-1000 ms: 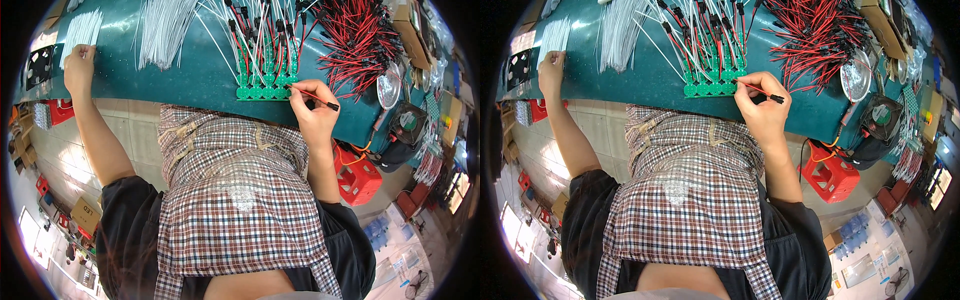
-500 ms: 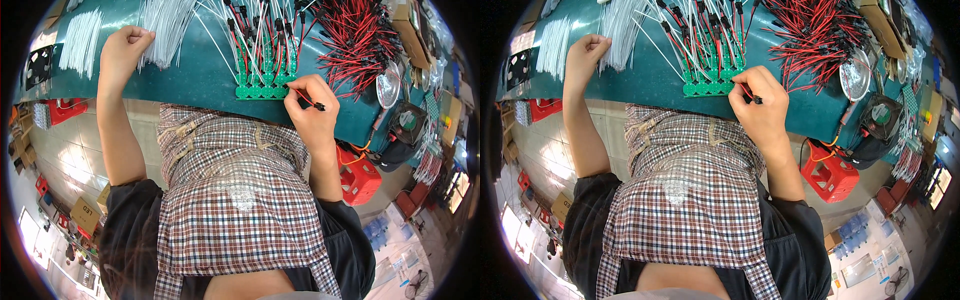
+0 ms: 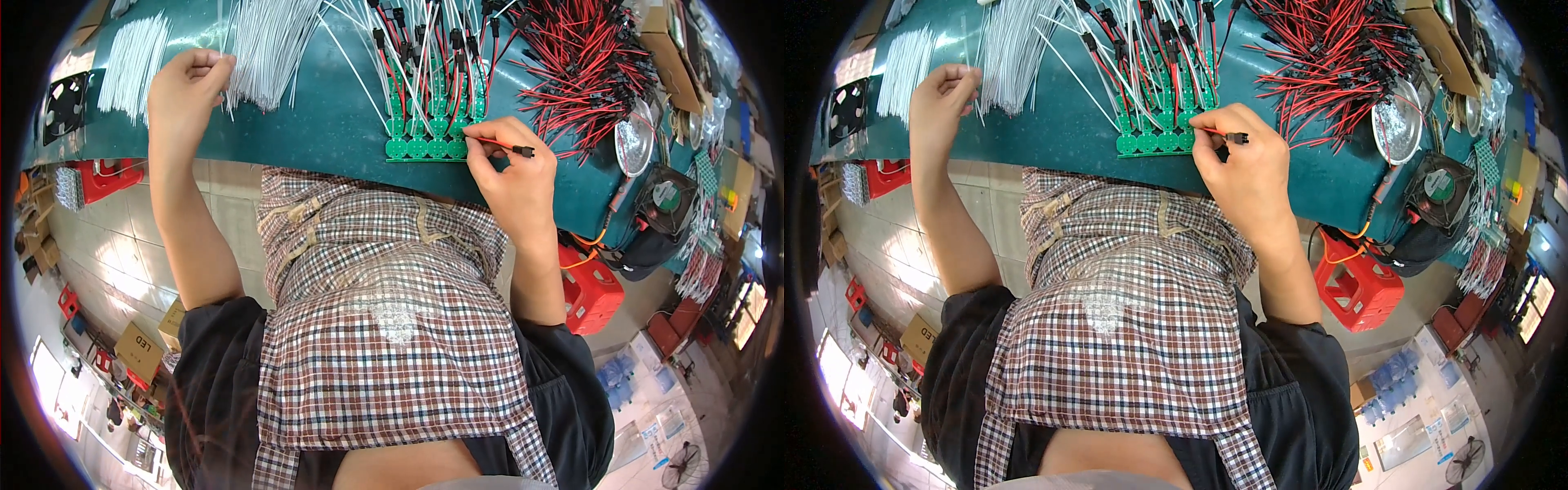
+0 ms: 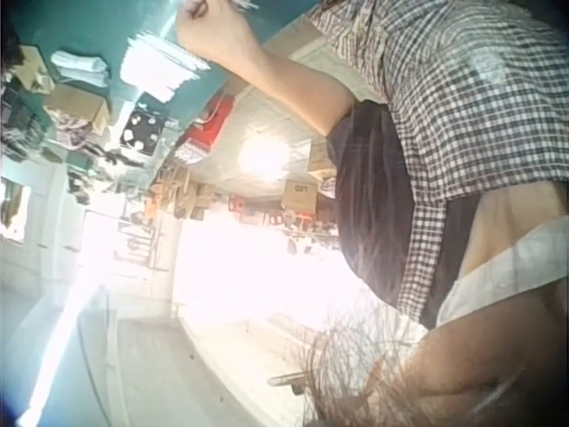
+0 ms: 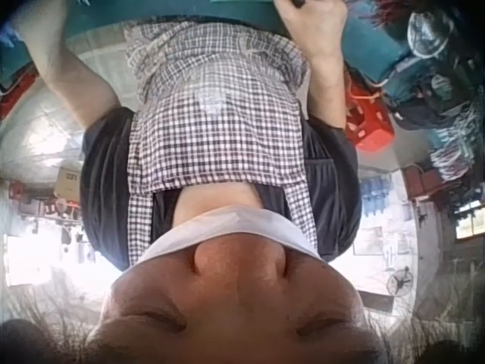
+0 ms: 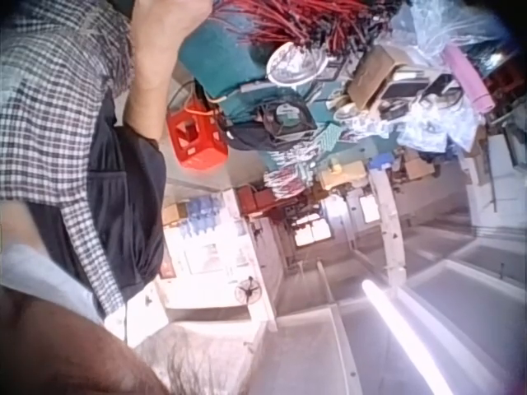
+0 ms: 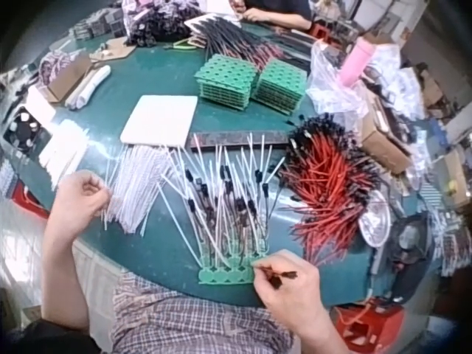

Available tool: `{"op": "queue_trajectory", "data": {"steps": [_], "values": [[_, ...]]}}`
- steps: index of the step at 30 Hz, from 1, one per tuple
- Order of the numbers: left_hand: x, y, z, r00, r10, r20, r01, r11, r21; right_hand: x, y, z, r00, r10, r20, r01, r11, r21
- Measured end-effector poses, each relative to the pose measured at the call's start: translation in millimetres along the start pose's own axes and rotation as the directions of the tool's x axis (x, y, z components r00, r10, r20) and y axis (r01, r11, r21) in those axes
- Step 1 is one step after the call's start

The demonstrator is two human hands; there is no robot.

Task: The recorder is assembling wires onto LED circuit boards and securing them at a factory workbench.

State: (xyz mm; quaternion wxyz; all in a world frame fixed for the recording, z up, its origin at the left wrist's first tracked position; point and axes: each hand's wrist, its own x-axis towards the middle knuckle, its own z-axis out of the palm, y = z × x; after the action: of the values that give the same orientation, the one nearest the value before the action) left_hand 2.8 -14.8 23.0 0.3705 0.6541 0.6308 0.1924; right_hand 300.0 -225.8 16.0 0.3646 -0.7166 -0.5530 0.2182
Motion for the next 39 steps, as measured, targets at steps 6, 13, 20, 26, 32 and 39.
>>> {"op": "queue_trajectory", "data": {"steps": [6, 13, 20, 26, 32, 39], "values": [[-35.2, 21.6, -7.3, 0.998, 0.052, -0.023, -0.056, 0.973, -0.226, 4.0, -3.1, -2.2, 0.997, 0.061, 0.047, -0.060, 0.998, -0.028], [-88.6, 38.4, 40.6, 0.970, 0.235, 0.060, -0.206, 0.929, -0.307, 5.3, -3.4, -0.9, 0.999, 0.037, 0.024, -0.036, 0.999, -0.041], [-107.6, 32.0, 71.0, 0.916, 0.395, 0.073, -0.401, 0.911, 0.093, 4.4, -2.2, 0.3, 0.999, 0.035, -0.025, -0.035, 0.999, -0.015], [-119.4, 56.6, 103.4, 0.919, 0.384, 0.095, -0.324, 0.868, -0.378, 4.4, 1.8, 2.6, 0.994, 0.101, -0.038, -0.100, 0.995, 0.012], [-114.7, 64.2, 131.8, 0.793, 0.603, 0.083, -0.581, 0.791, -0.195, 4.2, 5.1, 5.3, 0.990, 0.137, -0.037, -0.134, 0.988, 0.074], [-115.6, 64.5, 140.0, 0.794, 0.606, 0.058, -0.594, 0.792, -0.144, -0.2, 18.0, -21.0, 0.954, 0.203, -0.219, -0.176, 0.975, 0.136]]}}
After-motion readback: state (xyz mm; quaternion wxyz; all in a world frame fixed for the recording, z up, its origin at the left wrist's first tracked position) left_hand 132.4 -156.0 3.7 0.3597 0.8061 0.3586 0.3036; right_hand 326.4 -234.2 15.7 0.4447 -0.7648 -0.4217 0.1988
